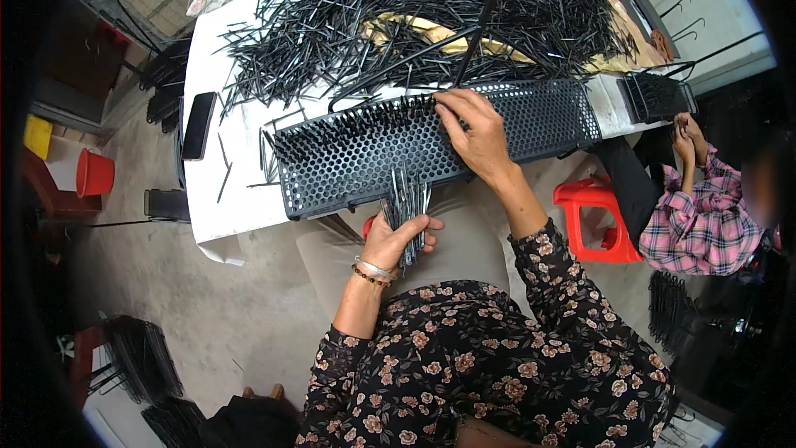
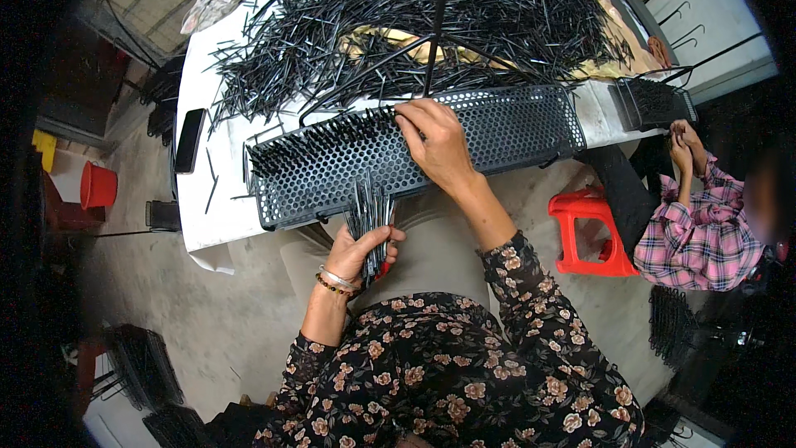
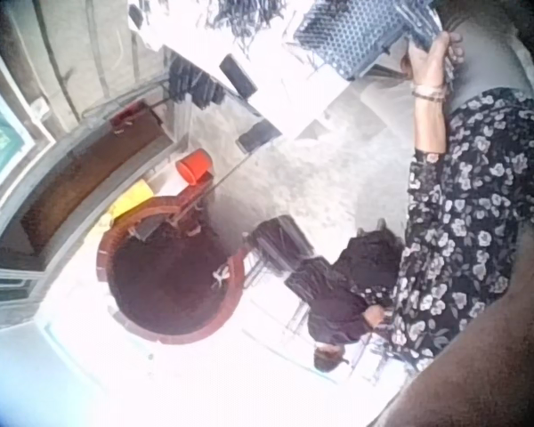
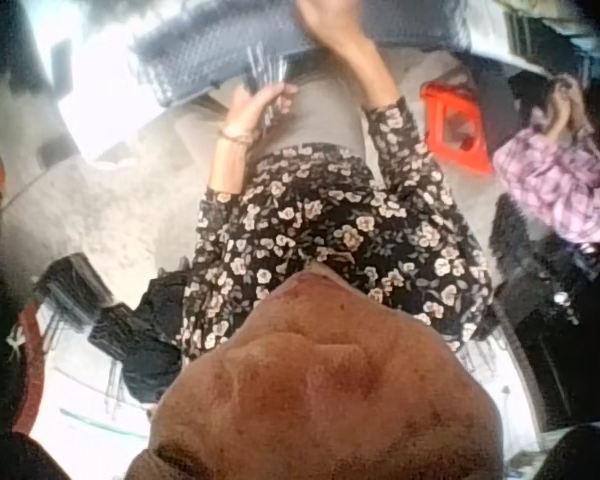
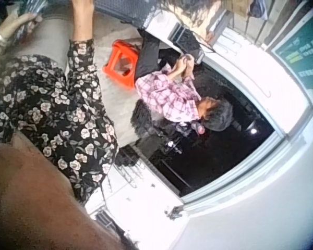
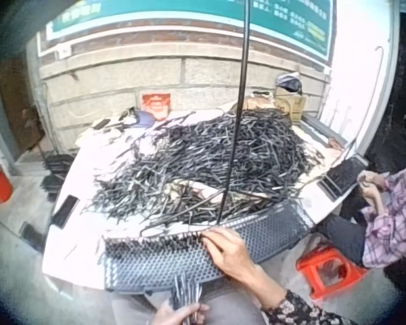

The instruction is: The person is inserting black cable ties into a perforated metal grid component.

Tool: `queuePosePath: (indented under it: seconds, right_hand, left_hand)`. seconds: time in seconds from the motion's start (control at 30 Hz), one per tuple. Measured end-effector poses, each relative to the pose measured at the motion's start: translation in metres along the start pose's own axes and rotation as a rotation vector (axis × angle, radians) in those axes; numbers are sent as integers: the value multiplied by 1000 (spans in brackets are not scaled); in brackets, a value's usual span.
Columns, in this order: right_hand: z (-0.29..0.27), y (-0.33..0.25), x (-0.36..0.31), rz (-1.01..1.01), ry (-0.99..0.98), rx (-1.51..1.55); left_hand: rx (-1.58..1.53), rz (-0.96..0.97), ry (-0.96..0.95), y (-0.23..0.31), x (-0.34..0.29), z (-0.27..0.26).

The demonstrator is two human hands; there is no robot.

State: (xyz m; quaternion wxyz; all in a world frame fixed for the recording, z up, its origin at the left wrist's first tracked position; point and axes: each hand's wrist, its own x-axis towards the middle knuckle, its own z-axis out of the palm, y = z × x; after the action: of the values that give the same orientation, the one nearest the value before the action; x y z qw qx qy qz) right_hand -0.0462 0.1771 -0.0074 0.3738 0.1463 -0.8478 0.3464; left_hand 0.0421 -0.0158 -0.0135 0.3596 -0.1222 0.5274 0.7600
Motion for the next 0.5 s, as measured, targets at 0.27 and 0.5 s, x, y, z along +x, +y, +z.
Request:
queuePosePath:
  seconds: [0.27, 0.5]
  right_hand:
    - [-7, -39, -18, 776, -522, 868]
    - [-8, -26, -7, 732, -189, 771]
  left_hand:
    - [60, 128, -175, 5, -5, -5]
    - [30, 48, -95, 1, -4, -7]
